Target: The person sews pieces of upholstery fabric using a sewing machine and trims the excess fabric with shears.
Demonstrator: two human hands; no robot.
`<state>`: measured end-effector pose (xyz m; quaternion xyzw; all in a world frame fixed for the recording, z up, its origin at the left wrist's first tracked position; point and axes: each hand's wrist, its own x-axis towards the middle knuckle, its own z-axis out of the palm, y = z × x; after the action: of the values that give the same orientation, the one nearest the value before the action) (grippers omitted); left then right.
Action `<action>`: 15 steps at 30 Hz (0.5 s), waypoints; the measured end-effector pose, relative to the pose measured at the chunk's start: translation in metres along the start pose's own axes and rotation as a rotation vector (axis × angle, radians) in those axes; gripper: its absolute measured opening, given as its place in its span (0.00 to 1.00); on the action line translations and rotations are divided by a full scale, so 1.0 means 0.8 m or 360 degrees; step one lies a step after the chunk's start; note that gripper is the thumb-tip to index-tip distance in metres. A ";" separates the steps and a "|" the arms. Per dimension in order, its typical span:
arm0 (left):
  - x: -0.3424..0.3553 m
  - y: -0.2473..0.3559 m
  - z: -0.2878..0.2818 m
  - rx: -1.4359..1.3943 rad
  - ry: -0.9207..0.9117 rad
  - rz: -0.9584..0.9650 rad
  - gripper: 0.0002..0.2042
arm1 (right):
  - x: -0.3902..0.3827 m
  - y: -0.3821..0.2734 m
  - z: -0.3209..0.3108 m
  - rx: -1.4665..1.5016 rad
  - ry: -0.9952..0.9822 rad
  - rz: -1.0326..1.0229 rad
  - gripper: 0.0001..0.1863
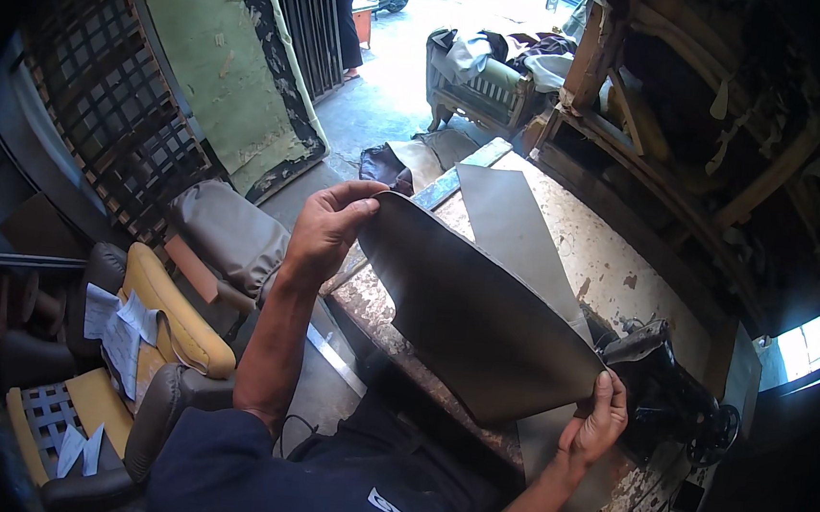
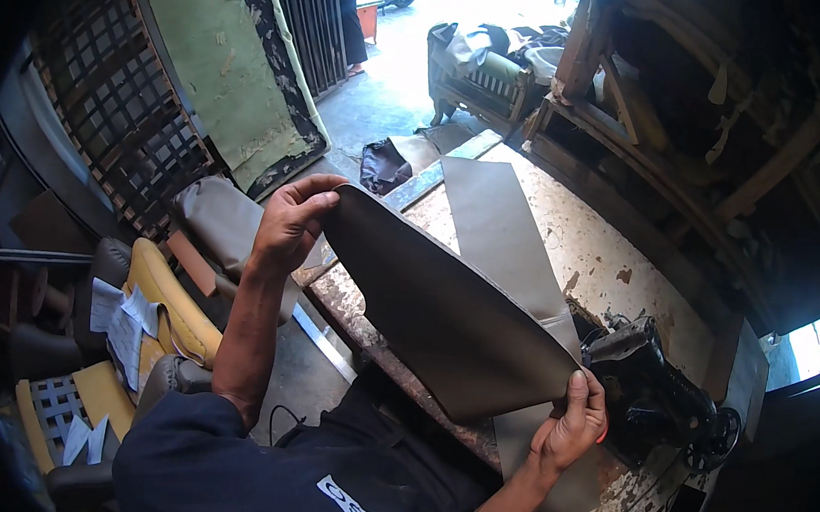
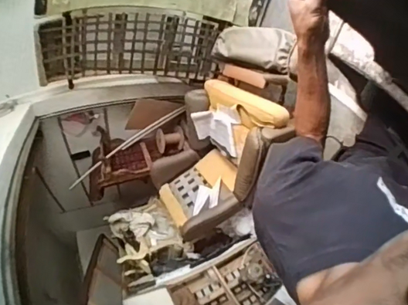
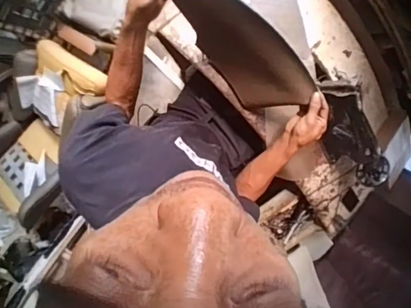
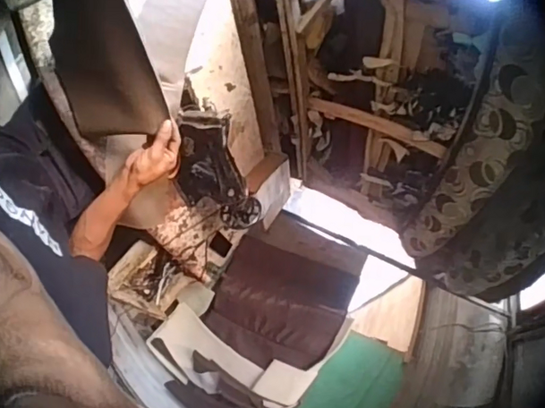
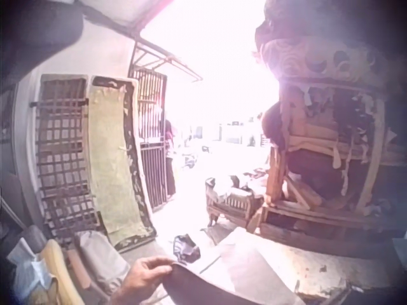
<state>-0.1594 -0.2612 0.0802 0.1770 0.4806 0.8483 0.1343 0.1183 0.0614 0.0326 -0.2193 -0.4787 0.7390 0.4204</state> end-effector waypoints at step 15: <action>0.028 -0.032 -0.018 0.0979 0.0259 0.0301 0.15 | -0.008 0.006 0.016 -0.0118 0.0068 -0.0053 0.07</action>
<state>-0.1844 -0.2500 0.0552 0.1847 0.7048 0.6836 -0.0435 0.1108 0.0487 0.0334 -0.2425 -0.5001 0.7089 0.4343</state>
